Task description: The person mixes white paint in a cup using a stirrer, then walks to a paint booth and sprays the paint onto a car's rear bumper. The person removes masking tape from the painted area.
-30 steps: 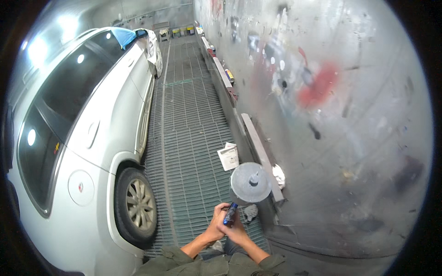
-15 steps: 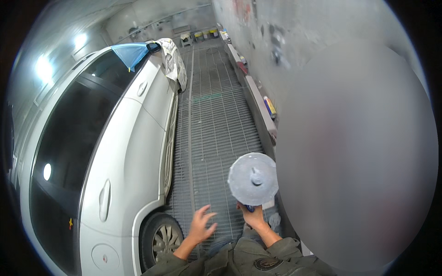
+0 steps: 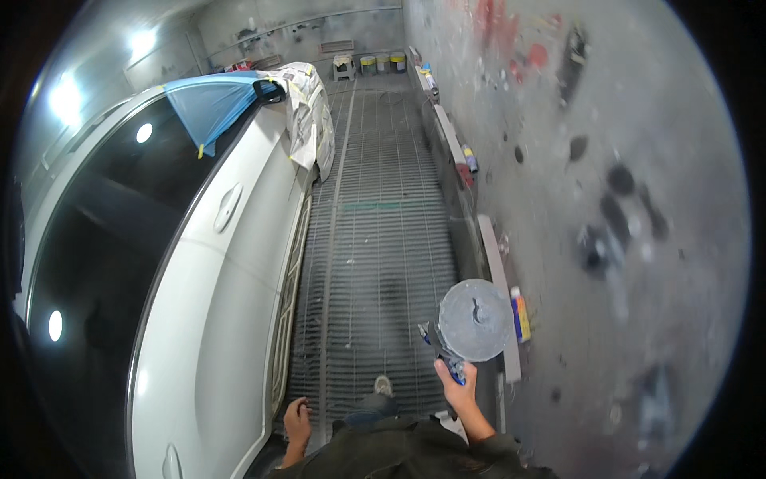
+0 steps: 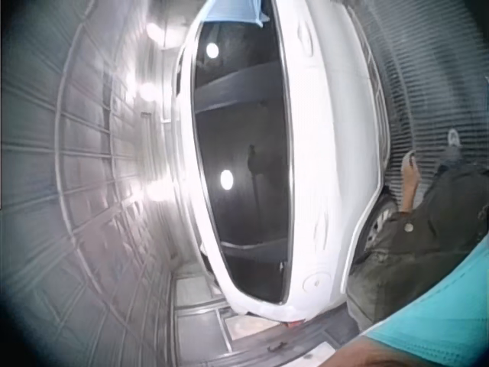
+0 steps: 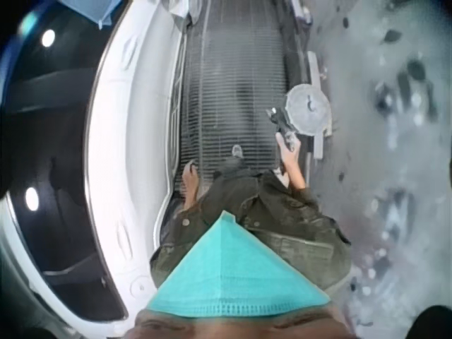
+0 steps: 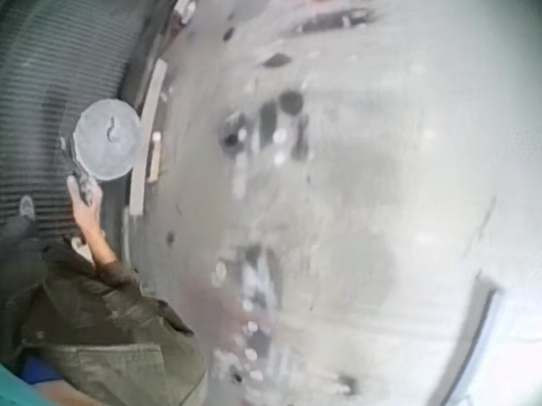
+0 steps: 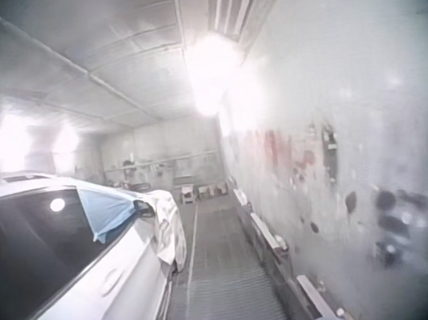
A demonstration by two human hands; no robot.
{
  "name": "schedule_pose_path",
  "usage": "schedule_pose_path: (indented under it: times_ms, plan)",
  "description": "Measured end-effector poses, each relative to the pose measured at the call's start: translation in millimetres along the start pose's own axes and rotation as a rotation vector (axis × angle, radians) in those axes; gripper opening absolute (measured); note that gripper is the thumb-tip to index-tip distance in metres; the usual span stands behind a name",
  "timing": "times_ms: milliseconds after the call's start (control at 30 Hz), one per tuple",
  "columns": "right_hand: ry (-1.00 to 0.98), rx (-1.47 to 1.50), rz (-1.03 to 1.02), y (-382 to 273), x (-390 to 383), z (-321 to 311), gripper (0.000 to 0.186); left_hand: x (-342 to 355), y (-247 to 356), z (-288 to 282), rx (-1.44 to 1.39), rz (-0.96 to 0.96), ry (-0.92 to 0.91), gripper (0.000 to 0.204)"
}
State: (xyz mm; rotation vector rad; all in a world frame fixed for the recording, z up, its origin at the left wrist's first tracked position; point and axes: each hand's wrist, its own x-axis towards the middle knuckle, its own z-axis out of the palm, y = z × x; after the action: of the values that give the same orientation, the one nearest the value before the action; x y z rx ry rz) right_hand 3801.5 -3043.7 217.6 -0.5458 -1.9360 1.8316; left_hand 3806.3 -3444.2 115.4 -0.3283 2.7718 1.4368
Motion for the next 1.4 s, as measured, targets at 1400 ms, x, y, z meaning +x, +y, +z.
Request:
schedule_pose_path:
  times_ms: [1400]
  plan:
    - [-0.057, -0.333, -0.081, 87.4, 1287.6, 433.3, 0.025, 1375.4, 410.4, 404.7, -0.295, -0.316, -0.196, 0.045]
